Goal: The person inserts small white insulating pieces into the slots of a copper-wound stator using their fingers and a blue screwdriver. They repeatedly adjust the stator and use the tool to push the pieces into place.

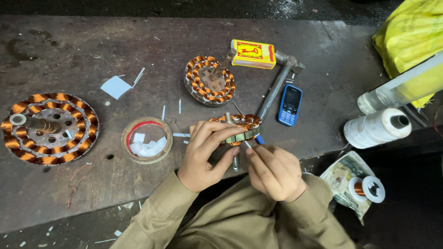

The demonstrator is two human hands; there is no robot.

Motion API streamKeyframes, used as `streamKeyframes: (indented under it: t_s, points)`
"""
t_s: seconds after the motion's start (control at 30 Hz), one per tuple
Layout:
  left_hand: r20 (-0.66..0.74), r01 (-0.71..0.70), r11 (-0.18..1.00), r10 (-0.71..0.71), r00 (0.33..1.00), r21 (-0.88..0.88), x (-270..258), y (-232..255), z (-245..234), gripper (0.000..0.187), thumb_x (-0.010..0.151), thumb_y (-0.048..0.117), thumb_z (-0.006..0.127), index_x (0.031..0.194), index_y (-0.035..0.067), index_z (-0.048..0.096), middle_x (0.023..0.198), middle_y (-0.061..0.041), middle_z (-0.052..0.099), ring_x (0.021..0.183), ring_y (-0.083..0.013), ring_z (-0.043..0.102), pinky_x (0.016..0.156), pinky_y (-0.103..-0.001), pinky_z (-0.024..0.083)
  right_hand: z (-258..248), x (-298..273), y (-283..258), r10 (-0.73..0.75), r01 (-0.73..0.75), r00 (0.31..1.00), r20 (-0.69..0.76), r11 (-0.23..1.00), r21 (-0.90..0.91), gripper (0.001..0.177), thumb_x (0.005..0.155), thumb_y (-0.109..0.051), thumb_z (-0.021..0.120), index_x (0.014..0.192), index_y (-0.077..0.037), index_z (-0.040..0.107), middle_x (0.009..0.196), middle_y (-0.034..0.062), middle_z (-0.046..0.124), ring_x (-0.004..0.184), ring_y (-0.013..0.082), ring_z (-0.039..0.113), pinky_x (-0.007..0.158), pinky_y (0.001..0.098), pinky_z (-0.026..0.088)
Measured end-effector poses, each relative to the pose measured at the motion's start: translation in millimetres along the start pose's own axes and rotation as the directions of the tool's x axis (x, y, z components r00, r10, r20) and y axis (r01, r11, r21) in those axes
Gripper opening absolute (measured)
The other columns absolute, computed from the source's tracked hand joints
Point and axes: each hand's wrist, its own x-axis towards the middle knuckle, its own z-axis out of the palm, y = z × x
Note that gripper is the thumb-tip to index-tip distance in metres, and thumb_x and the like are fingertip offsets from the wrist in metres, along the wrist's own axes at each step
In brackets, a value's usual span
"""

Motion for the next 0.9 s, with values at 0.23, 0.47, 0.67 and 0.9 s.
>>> streamKeyframes:
  t_s: [0.23, 0.47, 0.67, 0.9]
  points:
    - [-0.013, -0.018, 1.0, 0.018, 1.0, -0.017, 2.0, 1.0, -0.2, 0.038, 0.091, 0.013, 0.075, 0.129, 0.011, 0.067, 0.123, -0.005, 0.066, 0.115, -0.0259, 0.061, 0.101, -0.038, 0.042, 14.0, 6.6, -12.0, 0.299, -0.294, 0.946, -0.123, 0.954, 0.058, 0.032, 0.079, 0.015, 0.074, 0.108, 0.007, 0.068, 0.102, 0.0186, 0.068, 0.08, 0.0298, 0.07, 0.069, 0.037, 0.057]
    - [-0.008, -0.009, 1.0, 0.009, 1.0, -0.025, 1.5, 2.3, -3.6, 0.037, 0.091, 0.008, 0.071, 0.128, 0.01, 0.068, 0.125, -0.006, 0.068, 0.115, -0.026, 0.063, 0.099, -0.039, 0.042, -2.2, -12.5, -29.0, 0.616, -0.609, 0.782, -0.101, 0.788, 0.088, 0.021, 0.085, 0.011, 0.072, 0.106, 0.006, 0.068, 0.101, 0.0161, 0.07, 0.085, 0.0301, 0.07, 0.077, 0.0356, 0.055]
    - [-0.064, -0.031, 0.998, 0.027, 0.998, -0.063, 0.2, 2.1, -1.9, 0.036, 0.092, 0.006, 0.071, 0.128, 0.008, 0.066, 0.126, -0.011, 0.065, 0.12, -0.0304, 0.061, 0.107, -0.041, 0.045, -9.6, -42.0, -41.1, 0.828, -0.82, 0.555, -0.076, 0.56, 0.118, 0.018, 0.092, 0.001, 0.079, 0.085, 0.0, 0.063, 0.091, 0.0127, 0.068, 0.078, 0.0244, 0.062, 0.069, 0.0315, 0.045]
    - [-0.072, -0.055, 0.996, 0.051, 0.996, -0.069, 0.8, 0.1, -1.7, 0.037, 0.091, 0.006, 0.073, 0.128, 0.006, 0.066, 0.123, -0.012, 0.066, 0.117, -0.0306, 0.061, 0.105, -0.041, 0.046, -0.1, -30.6, -34.5, 0.813, -0.825, 0.563, 0.15, 0.564, 0.04, 0.014, 0.088, -0.007, 0.075, 0.102, -0.002, 0.073, 0.083, 0.0113, 0.063, 0.076, 0.0281, 0.059, 0.069, 0.0387, 0.048]
